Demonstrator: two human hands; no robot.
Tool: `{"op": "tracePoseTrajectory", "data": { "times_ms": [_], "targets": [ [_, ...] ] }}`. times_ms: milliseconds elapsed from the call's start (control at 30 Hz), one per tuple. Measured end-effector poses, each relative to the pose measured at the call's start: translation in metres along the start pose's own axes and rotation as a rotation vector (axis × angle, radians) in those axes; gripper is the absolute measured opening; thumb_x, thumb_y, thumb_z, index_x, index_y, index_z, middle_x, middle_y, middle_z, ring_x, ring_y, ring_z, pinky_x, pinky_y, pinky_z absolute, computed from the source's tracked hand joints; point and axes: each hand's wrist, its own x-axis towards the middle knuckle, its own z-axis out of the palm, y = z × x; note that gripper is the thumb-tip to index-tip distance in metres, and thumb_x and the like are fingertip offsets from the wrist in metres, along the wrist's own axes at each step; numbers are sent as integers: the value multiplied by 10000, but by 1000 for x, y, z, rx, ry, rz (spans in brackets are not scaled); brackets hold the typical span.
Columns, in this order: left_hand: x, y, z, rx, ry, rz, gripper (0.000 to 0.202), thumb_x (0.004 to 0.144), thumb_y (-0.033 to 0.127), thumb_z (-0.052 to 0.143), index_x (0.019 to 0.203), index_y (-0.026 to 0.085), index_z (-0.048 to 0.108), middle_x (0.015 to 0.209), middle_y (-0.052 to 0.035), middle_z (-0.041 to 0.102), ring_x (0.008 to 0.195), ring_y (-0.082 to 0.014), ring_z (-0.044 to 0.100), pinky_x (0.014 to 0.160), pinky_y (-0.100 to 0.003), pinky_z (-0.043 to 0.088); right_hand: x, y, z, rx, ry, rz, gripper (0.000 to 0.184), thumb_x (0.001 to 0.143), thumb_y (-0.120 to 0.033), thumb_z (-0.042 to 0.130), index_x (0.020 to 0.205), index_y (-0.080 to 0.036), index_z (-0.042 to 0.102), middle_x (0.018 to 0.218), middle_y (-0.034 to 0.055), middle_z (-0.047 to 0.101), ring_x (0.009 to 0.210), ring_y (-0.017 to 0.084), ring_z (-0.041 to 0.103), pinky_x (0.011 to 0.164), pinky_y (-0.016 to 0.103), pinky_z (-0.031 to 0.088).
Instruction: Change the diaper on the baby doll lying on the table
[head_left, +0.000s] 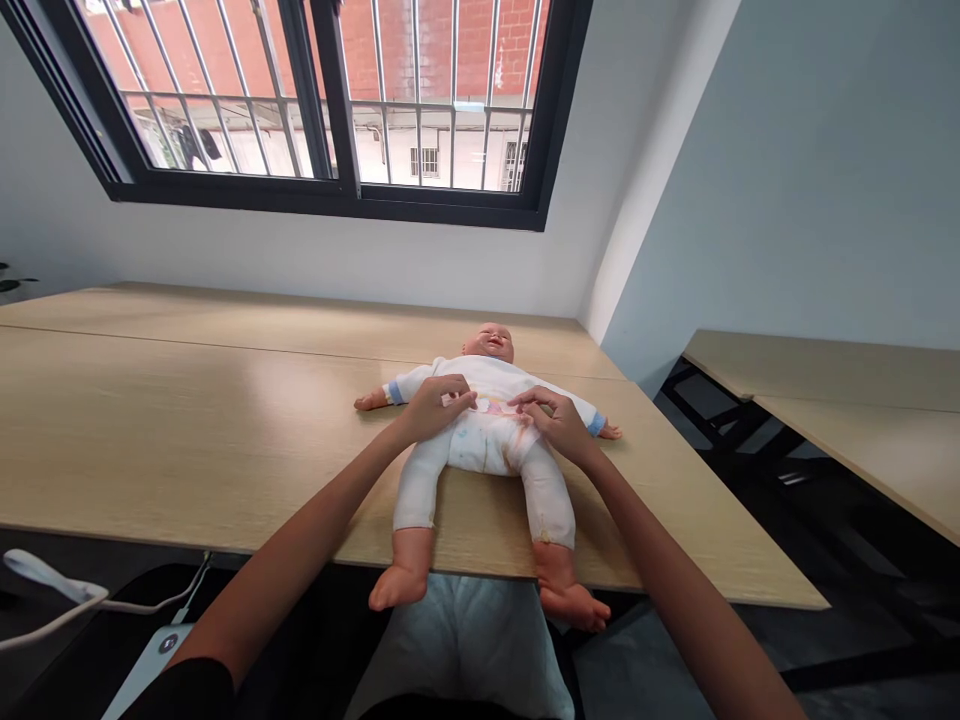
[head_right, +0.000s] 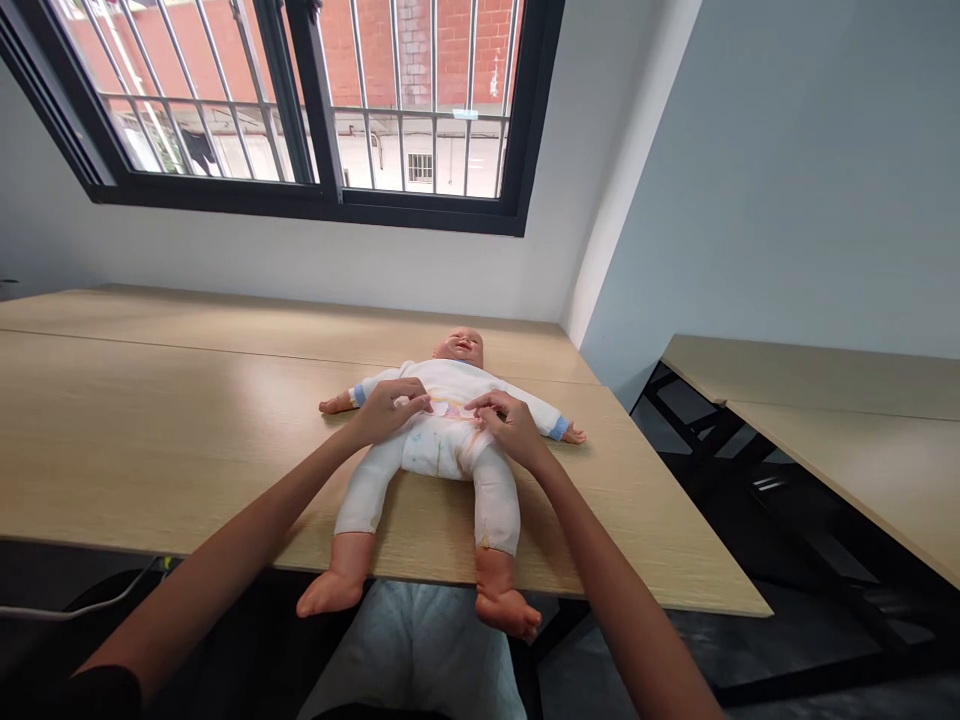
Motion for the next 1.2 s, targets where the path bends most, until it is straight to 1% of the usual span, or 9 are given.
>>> {"op": "tracePoseTrajectory", "data": {
  "times_ms": [133,233,400,500,633,800,933,1033,1200],
  "targets": [
    [-5,6,-8,26,91,-24,345,893,398,552,645,159,527,666,2,535,668,-103,443,690,-257,338,-1,-6,-6,57,134,41,384,832,-365,488,1021,-101,690,1009,48,640,883,30,559,834,143,420],
    [-20,11,-10,191,52,-41,331,886,385,564,649,162,500,711,-8,552,733,-128,470,730,-279,337,-15,-14,-8,26,169,39,399,848,-436,536,1065,-136,685,1046,41,640,930,41,573,894,161,438],
    [-50,6,-11,368,-1,-107,259,913,378,564,755,174,578,910,-45,641,960,-206,542,889,-349,376,-54,-18,5,-190,-42,-100,314,862,-463,588,1009,-215,711,1090,20,626,1068,83,554,994,225,429],
    [-58,1,-12,305,10,-138,232,898,405,620,842,180,616,981,-51,648,1042,-225,552,946,-373,396,-66,-12,13,-291,-36,-117,211,859,-396,618,1005,-273,708,1116,-22,609,1122,85,519,1062,255,385],
    [-59,0,-10,109,-42,-82,306,818,490,727,881,197,663,1071,-47,628,1113,-216,541,1013,-371,403,-66,-3,19,-367,2,-111,209,810,-358,687,984,-242,689,1089,-15,598,1105,102,498,1039,263,372],
    [-57,2,-3,-48,-58,-113,409,762,588,745,746,184,687,1053,-72,580,1109,-213,513,1051,-382,382,-64,-2,25,-582,33,-195,147,874,-308,594,938,-206,678,1071,12,586,1047,115,461,929,260,340],
    [-56,2,-3,-166,-86,-188,409,731,573,779,704,176,682,1085,-75,557,1172,-220,488,1121,-393,341,-65,-5,25,-696,37,-266,176,910,-267,519,874,-194,676,1030,21,583,1006,115,430,871,264,301],
    [-54,3,-7,-268,-96,-217,405,703,544,810,673,167,665,1092,-72,536,1179,-210,494,1097,-355,361,-65,-3,18,-709,15,-266,186,917,-254,495,889,-204,672,1053,6,588,997,112,420,877,267,293],
    [-54,5,-12,-292,-123,-226,380,713,504,809,663,160,656,1090,-66,524,1126,-185,500,983,-296,395,-64,3,8,-637,-14,-185,180,906,-248,500,913,-224,678,1083,2,594,1038,120,437,931,277,308]
  ]
}}
